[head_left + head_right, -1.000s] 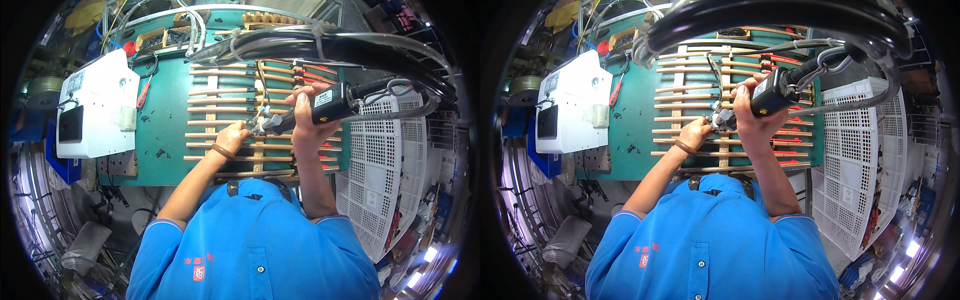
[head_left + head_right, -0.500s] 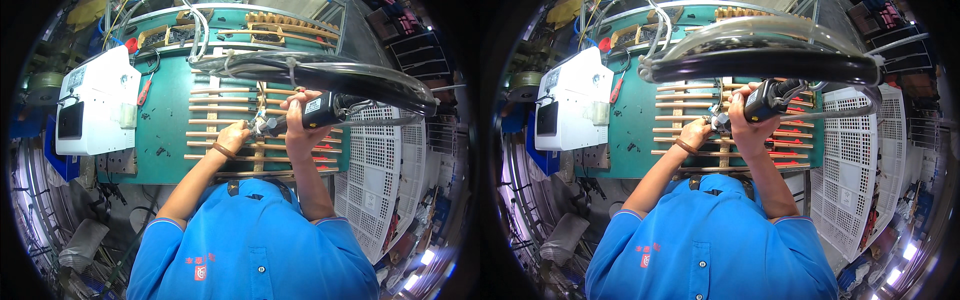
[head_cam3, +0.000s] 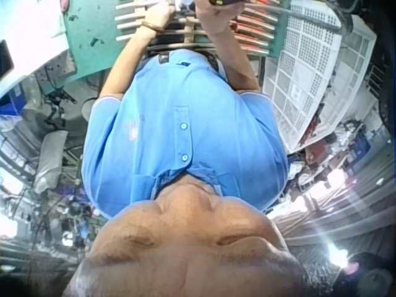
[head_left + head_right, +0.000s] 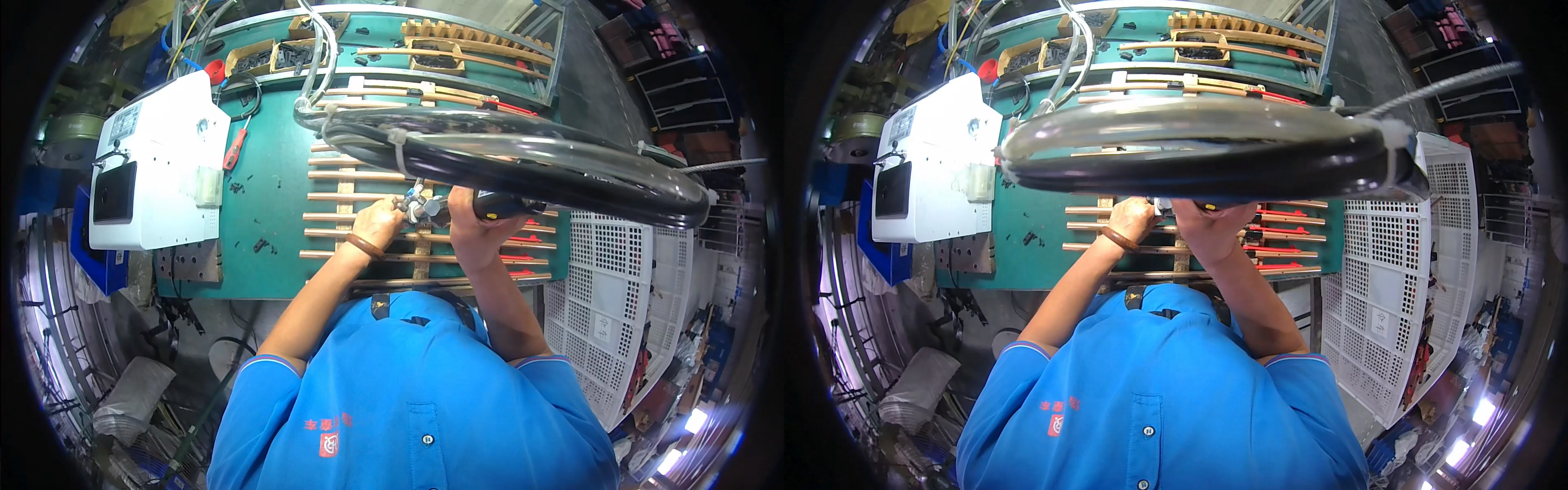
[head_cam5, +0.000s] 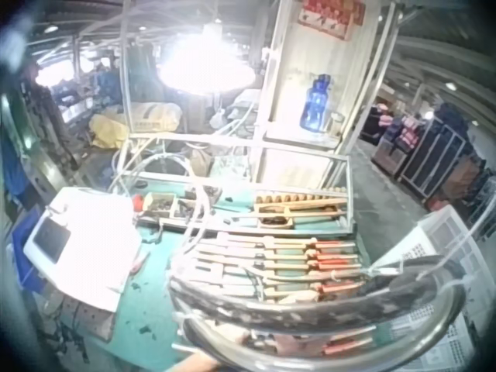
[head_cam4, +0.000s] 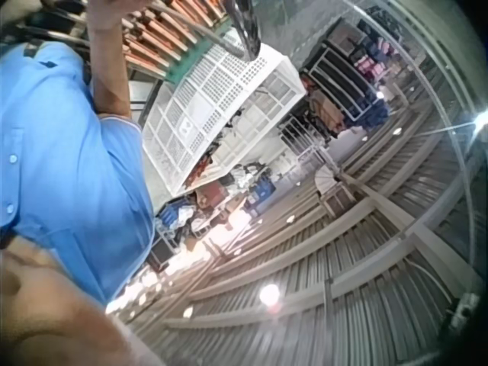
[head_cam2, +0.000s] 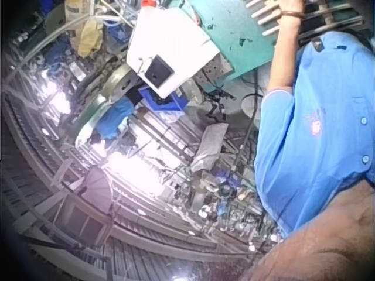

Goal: The person arranges bamboo poles on a jig and uses a handheld tool to apply material to the joints between the poles. The person repeatedly positions the tool and applies material along the length of the assembly.

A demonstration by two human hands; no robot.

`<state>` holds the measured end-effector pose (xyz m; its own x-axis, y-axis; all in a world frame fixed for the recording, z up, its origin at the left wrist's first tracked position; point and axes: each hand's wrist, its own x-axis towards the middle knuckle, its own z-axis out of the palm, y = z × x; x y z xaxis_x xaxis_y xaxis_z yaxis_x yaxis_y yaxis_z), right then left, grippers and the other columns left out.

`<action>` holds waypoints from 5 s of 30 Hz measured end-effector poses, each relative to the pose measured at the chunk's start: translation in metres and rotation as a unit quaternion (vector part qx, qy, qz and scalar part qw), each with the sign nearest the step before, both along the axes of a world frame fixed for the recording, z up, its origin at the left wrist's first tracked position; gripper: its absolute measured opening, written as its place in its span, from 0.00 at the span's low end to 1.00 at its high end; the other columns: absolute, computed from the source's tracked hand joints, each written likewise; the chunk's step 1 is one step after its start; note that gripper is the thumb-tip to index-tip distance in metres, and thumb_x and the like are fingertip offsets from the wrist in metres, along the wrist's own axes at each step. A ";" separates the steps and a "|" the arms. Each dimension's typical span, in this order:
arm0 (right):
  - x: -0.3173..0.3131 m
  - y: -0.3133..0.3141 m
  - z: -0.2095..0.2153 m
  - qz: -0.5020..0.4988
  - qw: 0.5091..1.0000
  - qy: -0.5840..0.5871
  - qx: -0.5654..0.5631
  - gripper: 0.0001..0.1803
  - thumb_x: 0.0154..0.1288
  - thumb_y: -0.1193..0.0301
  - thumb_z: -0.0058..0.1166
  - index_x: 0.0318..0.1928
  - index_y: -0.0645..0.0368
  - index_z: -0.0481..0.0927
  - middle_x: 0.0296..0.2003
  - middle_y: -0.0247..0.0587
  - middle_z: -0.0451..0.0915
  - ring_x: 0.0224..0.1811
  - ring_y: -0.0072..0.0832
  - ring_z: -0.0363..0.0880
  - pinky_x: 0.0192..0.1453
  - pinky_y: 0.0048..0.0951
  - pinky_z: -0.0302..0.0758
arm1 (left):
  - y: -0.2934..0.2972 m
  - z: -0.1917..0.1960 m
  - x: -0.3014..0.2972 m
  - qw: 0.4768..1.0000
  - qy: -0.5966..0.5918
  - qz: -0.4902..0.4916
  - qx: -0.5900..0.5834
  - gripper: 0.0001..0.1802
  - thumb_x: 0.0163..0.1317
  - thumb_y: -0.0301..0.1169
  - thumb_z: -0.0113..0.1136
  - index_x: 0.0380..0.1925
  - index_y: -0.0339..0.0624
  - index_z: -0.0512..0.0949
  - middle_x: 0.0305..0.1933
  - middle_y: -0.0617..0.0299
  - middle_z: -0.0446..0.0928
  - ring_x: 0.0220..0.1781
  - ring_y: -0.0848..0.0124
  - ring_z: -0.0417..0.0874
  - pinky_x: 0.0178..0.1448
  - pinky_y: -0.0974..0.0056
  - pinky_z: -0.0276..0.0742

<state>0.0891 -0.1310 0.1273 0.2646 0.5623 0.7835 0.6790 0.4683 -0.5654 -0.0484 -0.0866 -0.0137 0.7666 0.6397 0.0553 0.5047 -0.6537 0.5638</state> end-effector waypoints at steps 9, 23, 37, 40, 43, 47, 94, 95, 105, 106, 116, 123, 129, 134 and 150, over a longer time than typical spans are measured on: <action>-0.002 -0.008 -0.014 -0.153 0.976 -0.151 -0.033 0.38 0.44 0.89 0.61 0.57 0.61 0.60 0.43 0.35 0.73 0.40 0.20 0.72 0.51 0.23 0.71 | 0.003 -0.028 0.006 0.996 -0.064 0.011 0.055 0.06 0.49 0.30 0.60 0.24 0.40 0.77 0.37 0.51 0.74 0.38 0.54 0.79 0.40 0.53 0.76; -0.004 -0.009 -0.013 0.084 0.996 0.030 -0.020 0.28 0.53 0.76 0.49 0.57 0.60 0.61 0.49 0.37 0.70 0.47 0.22 0.68 0.57 0.25 0.64 | -0.003 -0.041 0.000 0.925 -0.343 0.075 -0.143 0.05 0.49 0.30 0.60 0.24 0.40 0.79 0.35 0.52 0.77 0.37 0.55 0.81 0.38 0.55 0.77; -0.002 -0.015 -0.036 -0.166 0.935 -0.310 -0.036 0.19 0.67 0.69 0.47 0.57 0.57 0.66 0.49 0.36 0.73 0.49 0.27 0.71 0.59 0.30 0.64 | 0.004 -0.025 -0.002 0.991 -0.093 0.034 0.087 0.06 0.48 0.30 0.63 0.24 0.41 0.79 0.35 0.54 0.72 0.37 0.58 0.80 0.38 0.55 0.77; 0.001 -0.020 -0.054 -0.172 0.919 -0.350 -0.062 0.20 0.63 0.67 0.53 0.55 0.56 0.72 0.49 0.41 0.75 0.49 0.39 0.74 0.58 0.41 0.67 | 0.005 -0.025 -0.002 0.988 -0.144 0.034 0.047 0.07 0.47 0.29 0.63 0.27 0.40 0.79 0.35 0.55 0.72 0.38 0.57 0.80 0.39 0.55 0.77; -0.003 -0.010 -0.035 -0.120 0.974 -0.192 -0.007 0.19 0.59 0.68 0.58 0.50 0.59 0.76 0.42 0.40 0.79 0.44 0.36 0.78 0.54 0.39 0.70 | 0.006 -0.038 -0.001 0.990 -0.129 0.037 0.050 0.11 0.48 0.30 0.62 0.33 0.40 0.77 0.35 0.52 0.74 0.39 0.55 0.80 0.41 0.54 0.76; -0.011 -0.003 -0.028 0.072 0.976 0.202 -0.038 0.14 0.53 0.75 0.62 0.42 0.62 0.76 0.33 0.36 0.79 0.32 0.23 0.78 0.40 0.24 0.74 | 0.006 -0.037 0.000 0.999 -0.034 0.022 -0.034 0.14 0.50 0.30 0.61 0.38 0.41 0.75 0.34 0.49 0.76 0.40 0.51 0.79 0.42 0.52 0.75; 0.004 -0.010 0.085 0.046 0.940 0.335 -0.050 0.14 0.56 0.84 0.50 0.45 0.68 0.69 0.32 0.42 0.78 0.32 0.23 0.78 0.41 0.27 0.79 | -0.042 -0.014 -0.045 0.514 -0.358 0.228 -0.746 0.16 0.60 0.27 0.60 0.49 0.37 0.75 0.36 0.63 0.78 0.35 0.75 0.79 0.38 0.72 0.79; 0.004 -0.010 0.086 0.041 0.942 0.330 -0.049 0.14 0.56 0.84 0.50 0.45 0.68 0.70 0.32 0.43 0.78 0.32 0.23 0.78 0.41 0.26 0.79 | -0.041 -0.013 -0.044 0.498 -0.356 0.239 -0.754 0.17 0.59 0.26 0.61 0.49 0.36 0.75 0.37 0.62 0.78 0.37 0.74 0.80 0.41 0.71 0.81; 0.001 -0.012 0.083 0.054 0.938 0.338 -0.059 0.16 0.57 0.84 0.49 0.47 0.68 0.67 0.30 0.42 0.78 0.31 0.22 0.77 0.41 0.25 0.78 | -0.046 -0.015 -0.030 0.826 -0.262 0.201 -0.456 0.16 0.51 0.20 0.65 0.42 0.36 0.79 0.42 0.58 0.80 0.41 0.70 0.82 0.45 0.68 0.81; 0.000 -0.011 0.081 0.054 0.938 0.338 -0.060 0.16 0.57 0.84 0.49 0.47 0.68 0.66 0.30 0.42 0.78 0.31 0.22 0.77 0.41 0.25 0.77 | -0.045 -0.013 -0.028 0.875 -0.258 0.179 -0.368 0.15 0.50 0.20 0.66 0.40 0.38 0.80 0.40 0.59 0.80 0.39 0.70 0.82 0.43 0.67 0.80; -0.008 -0.017 0.052 0.054 0.951 0.299 -0.051 0.15 0.56 0.84 0.46 0.46 0.66 0.66 0.30 0.42 0.77 0.32 0.26 0.79 0.44 0.29 0.76 | -0.039 -0.005 -0.020 0.983 -0.177 0.056 0.009 0.10 0.43 0.26 0.66 0.29 0.46 0.79 0.31 0.61 0.74 0.35 0.61 0.78 0.35 0.59 0.75; -0.011 -0.017 0.049 0.059 0.954 0.291 -0.037 0.16 0.56 0.86 0.45 0.46 0.66 0.65 0.31 0.41 0.76 0.32 0.25 0.78 0.44 0.29 0.77 | -0.036 -0.005 -0.010 0.987 -0.151 0.014 0.057 0.08 0.43 0.26 0.65 0.27 0.44 0.78 0.30 0.59 0.71 0.34 0.61 0.77 0.33 0.60 0.75; -0.013 -0.017 0.038 0.050 0.955 0.289 -0.034 0.17 0.56 0.88 0.45 0.47 0.65 0.65 0.32 0.40 0.75 0.32 0.23 0.76 0.43 0.29 0.78 | -0.035 -0.006 -0.008 0.988 -0.148 0.011 0.050 0.08 0.43 0.25 0.64 0.26 0.44 0.78 0.30 0.59 0.71 0.33 0.60 0.77 0.33 0.60 0.75; -0.013 -0.017 0.029 0.044 0.956 0.289 -0.032 0.18 0.55 0.89 0.45 0.47 0.65 0.65 0.32 0.39 0.75 0.32 0.24 0.76 0.42 0.29 0.78 | -0.034 -0.009 -0.008 0.986 -0.161 0.013 0.049 0.07 0.44 0.25 0.64 0.26 0.43 0.78 0.30 0.59 0.71 0.32 0.60 0.77 0.32 0.59 0.75; -0.020 -0.028 0.011 -0.002 0.980 0.183 -0.080 0.13 0.56 0.88 0.47 0.43 0.66 0.68 0.32 0.43 0.76 0.31 0.24 0.77 0.40 0.27 0.78 | -0.035 -0.006 -0.011 0.989 -0.134 0.021 0.057 0.08 0.43 0.28 0.65 0.23 0.41 0.76 0.30 0.57 0.70 0.33 0.59 0.77 0.34 0.57 0.75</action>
<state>0.0688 -0.1588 0.1383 0.5128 0.6693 0.5376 0.4191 0.3514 -0.8372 -0.0591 -0.1211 -0.0200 0.6870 0.6491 0.3267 0.3751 -0.7019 0.6055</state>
